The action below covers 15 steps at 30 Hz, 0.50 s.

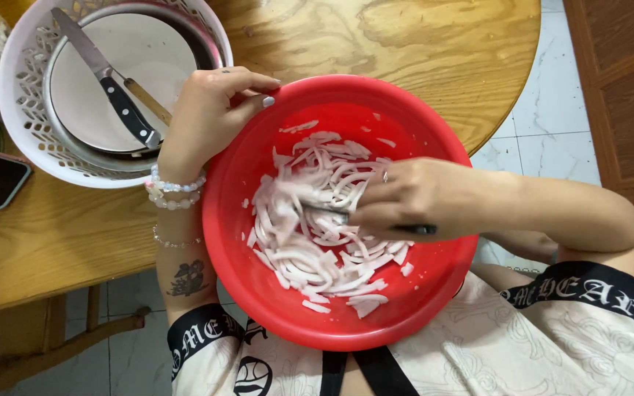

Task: Stirring and separating shredded ingredients in a bowl using chopsticks.

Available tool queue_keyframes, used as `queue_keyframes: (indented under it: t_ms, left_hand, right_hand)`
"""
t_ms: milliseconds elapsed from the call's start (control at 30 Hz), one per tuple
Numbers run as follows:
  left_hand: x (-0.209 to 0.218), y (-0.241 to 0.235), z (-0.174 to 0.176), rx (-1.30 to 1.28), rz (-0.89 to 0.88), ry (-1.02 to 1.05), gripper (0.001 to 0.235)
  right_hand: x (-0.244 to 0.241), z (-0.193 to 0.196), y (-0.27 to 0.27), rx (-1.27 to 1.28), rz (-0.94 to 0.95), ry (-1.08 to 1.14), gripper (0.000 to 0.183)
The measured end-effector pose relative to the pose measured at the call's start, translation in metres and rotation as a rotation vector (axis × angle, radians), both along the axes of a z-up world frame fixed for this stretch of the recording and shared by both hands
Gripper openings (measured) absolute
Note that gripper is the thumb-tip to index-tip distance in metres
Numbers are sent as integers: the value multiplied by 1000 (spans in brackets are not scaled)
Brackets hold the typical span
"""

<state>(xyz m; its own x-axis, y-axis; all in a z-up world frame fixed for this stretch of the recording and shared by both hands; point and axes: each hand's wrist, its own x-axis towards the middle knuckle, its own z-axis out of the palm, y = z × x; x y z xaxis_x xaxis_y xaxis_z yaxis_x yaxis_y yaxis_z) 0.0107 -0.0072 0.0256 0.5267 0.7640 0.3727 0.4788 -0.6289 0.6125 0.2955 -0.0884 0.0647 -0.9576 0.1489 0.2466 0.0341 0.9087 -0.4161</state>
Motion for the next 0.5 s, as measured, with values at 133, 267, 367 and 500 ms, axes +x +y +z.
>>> queue_keyframes:
  t_ms: [133,267,367,500]
  left_hand:
    - [2,-3,3,-5,5,-17,22]
    - [5,-3,-1,-22,23,6,24]
    - [3,-1,6,-47,54,20,24]
    - [5,-3,7,-79,63,18,23]
  right_hand:
    - [13,29,-1,106,-126,30,18]
    - [30,56,-24,-20,-77,79,17]
    - [38,59,-42,-51,77,118,19]
    - [50,39,-66,125,109,282,32]
